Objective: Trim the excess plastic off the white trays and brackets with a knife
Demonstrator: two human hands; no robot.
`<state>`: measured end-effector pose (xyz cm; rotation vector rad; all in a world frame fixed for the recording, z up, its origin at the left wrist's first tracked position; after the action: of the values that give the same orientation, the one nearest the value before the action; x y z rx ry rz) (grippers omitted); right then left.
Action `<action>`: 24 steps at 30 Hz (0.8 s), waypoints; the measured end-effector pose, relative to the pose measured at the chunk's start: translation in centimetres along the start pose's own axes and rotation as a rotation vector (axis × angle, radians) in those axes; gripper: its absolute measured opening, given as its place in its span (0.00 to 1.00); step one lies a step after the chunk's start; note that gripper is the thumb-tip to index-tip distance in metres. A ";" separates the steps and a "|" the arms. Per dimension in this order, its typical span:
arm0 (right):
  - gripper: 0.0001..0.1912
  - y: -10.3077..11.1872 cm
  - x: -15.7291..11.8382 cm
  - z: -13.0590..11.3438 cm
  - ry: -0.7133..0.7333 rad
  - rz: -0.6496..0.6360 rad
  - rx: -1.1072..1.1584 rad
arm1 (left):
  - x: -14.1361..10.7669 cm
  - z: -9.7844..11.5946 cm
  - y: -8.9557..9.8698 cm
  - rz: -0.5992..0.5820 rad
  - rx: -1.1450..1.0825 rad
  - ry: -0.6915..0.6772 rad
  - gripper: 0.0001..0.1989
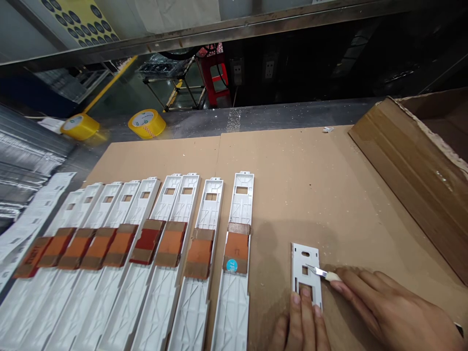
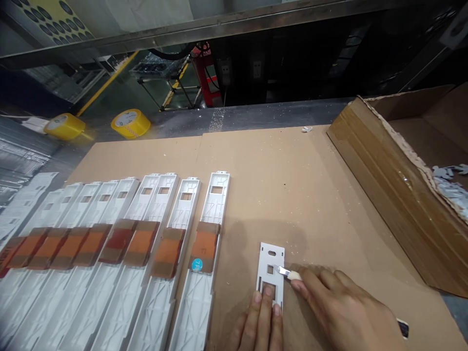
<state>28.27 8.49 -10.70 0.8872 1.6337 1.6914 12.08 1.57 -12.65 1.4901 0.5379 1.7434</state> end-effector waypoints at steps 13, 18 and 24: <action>0.17 0.0 -0.2 -0.6 0.025 0.018 -0.020 | -0.4 0.2 -0.2 0.035 -0.008 -0.001 0.24; 0.21 1.7 1.3 -1.7 -0.036 0.089 0.010 | -0.5 0.1 -0.2 0.004 -0.012 -0.008 0.23; 0.25 3.2 2.4 -2.6 -0.067 0.191 0.033 | -1.6 0.2 -0.3 0.000 -0.031 0.016 0.23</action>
<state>24.80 8.74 -7.39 1.1355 1.5778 1.7450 12.42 0.45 -13.83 1.4560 0.5175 1.7568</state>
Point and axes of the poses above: each hand's wrist, its own x-axis towards the middle knuckle, its own y-axis out of the back of the hand, z = x × y, the point moved 2 cm from there along x, towards the middle knuckle, and after that the axes turned 1 degree about -z, right-handed, at the moved point
